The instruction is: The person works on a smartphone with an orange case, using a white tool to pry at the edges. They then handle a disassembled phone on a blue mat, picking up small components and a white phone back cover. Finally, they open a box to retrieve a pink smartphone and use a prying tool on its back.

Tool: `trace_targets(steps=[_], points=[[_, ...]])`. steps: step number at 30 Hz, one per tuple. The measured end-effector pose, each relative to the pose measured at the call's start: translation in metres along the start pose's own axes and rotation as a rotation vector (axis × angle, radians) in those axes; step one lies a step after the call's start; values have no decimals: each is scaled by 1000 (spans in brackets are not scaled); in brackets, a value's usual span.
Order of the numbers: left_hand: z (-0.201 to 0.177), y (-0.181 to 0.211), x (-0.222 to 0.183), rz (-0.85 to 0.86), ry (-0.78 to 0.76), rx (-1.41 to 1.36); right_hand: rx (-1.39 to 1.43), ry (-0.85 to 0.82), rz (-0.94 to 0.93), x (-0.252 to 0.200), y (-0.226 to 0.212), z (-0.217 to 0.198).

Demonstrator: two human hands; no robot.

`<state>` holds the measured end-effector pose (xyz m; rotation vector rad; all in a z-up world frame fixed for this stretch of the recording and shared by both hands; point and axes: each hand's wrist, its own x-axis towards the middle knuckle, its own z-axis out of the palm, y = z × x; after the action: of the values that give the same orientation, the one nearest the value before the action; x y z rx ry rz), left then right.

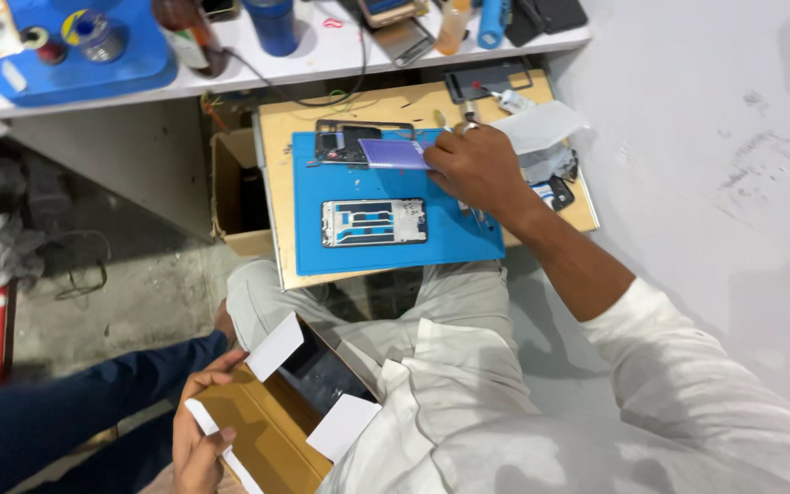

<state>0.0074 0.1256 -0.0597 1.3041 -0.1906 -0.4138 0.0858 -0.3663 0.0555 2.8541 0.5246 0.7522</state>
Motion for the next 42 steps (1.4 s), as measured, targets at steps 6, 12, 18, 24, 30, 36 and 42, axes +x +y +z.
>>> trace_targets(steps=[6,12,18,24,30,36,42], points=[[0,-1,2,-36,35,-25,-10,-2,36,-22,14,58],[7,5,0,78,39,52,76,-247,94,-25,1,30],[22,21,0,26,49,73,553,-88,-460,-19,-117,-7],[37,39,2,12,-29,202,755,-675,-884,-9,-258,36],[41,48,-3,-39,3,290,605,-535,-938,-31,-294,79],[30,40,1,31,-11,519,458,-330,-996,-18,-267,37],[27,13,2,6,63,352,679,-85,-747,-12,-185,-43]])
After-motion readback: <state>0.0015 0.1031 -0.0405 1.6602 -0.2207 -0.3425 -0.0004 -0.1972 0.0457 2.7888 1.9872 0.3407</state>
